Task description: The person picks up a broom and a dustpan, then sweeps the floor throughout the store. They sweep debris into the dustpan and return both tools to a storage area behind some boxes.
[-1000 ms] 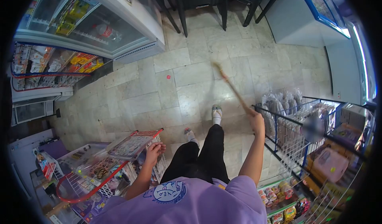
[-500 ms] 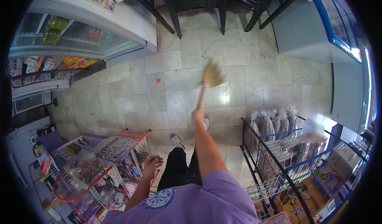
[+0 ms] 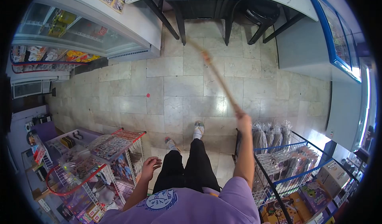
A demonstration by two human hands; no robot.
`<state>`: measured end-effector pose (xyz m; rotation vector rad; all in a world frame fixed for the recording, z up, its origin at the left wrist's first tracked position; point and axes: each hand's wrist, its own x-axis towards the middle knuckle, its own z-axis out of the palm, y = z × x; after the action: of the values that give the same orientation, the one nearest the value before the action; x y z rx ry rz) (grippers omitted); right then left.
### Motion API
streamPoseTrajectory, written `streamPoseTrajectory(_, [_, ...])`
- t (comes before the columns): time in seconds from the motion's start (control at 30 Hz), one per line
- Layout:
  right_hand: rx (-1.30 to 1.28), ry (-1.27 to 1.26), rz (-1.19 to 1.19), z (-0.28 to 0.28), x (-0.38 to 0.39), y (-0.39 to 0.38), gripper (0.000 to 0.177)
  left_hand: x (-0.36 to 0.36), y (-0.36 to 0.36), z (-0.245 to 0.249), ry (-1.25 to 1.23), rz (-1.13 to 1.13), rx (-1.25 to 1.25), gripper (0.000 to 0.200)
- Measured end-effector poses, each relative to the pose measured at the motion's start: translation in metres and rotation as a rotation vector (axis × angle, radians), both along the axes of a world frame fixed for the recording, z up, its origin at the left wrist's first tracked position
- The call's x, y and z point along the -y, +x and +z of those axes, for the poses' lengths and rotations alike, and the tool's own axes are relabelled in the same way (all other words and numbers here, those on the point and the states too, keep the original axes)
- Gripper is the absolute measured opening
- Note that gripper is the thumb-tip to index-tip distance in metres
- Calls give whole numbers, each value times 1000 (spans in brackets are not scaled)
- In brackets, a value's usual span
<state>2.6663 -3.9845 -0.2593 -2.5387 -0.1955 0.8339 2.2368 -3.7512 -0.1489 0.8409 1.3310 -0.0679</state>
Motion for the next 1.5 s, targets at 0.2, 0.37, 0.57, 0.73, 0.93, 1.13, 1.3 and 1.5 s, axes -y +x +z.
streamPoseTrajectory(0.2, [173,-64,-343,-96,20,119,30,4,3,-2,1,-7,0,17])
streamPoseTrajectory(0.37, [-230,132,-389,-202,-62,74,30,1,-7,2,3,13,-56,17])
streamPoseTrajectory(0.57, [-495,-130,-123,-151,-237,-124,38,-4,6,8,6,6,-51,16])
streamPoseTrajectory(0.73, [-574,289,-1,-116,-225,-125,39,-16,17,8,51,-7,-30,17])
streamPoseTrajectory(0.93, [-456,264,-151,18,-113,-25,34,-37,13,-19,-27,38,-26,18])
streamPoseTrajectory(1.13, [158,-38,-54,-51,-108,77,28,-105,47,-57,-50,19,86,19])
streamPoseTrajectory(1.3, [-119,60,-51,-222,-230,49,29,-159,67,-31,57,-25,116,16])
streamPoseTrajectory(1.5, [-380,-139,166,-111,-410,-108,35,-198,33,-33,74,165,36,16])
